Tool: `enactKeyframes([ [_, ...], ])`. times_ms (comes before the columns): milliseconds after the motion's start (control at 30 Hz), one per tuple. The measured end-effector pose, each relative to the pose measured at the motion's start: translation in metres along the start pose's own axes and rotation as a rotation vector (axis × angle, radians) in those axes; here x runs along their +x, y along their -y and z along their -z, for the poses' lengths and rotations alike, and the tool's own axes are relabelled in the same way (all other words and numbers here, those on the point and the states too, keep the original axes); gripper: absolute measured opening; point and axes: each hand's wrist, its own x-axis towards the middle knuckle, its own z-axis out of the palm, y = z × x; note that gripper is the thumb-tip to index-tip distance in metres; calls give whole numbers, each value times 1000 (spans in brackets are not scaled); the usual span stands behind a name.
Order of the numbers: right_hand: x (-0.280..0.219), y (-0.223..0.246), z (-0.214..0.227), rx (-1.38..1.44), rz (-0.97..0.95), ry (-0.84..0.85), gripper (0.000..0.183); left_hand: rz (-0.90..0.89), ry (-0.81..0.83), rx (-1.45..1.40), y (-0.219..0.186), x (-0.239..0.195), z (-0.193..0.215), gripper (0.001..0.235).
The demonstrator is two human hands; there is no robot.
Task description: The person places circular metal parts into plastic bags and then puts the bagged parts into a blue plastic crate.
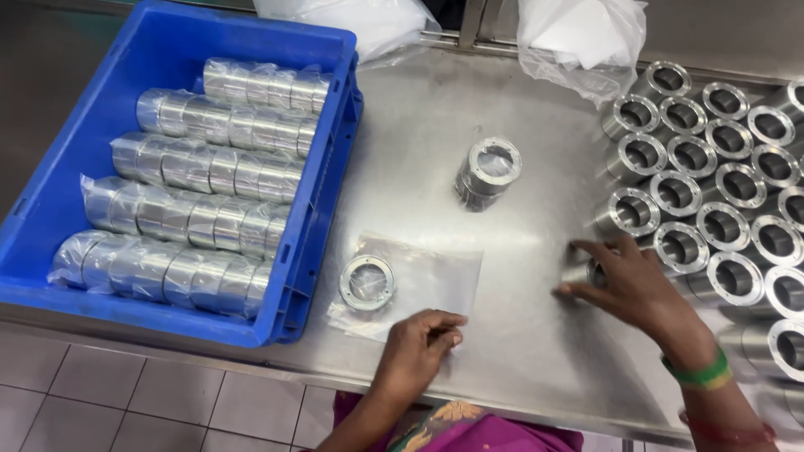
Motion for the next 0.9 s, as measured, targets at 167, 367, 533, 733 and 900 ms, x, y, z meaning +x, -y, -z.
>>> enactKeyframes([
  [167,-47,-28,-59,45,180,-354,85,108,-35,101,-21,3,-5,21],
  [367,-76,3,-89,286,136,-547,87,126,-78,246,-13,-3,-13,34],
  [533,-69,18,-84,361,269,-557,86,-234,-96,529,12,-22,-21,38],
  [733,-55,38,-63,859,82,-277,91,-325,-120,503,1,-10,-16,7],
  [900,-43,76,-50,1173,264,153,96,-18,-33,341,-6,15,-7,8],
])
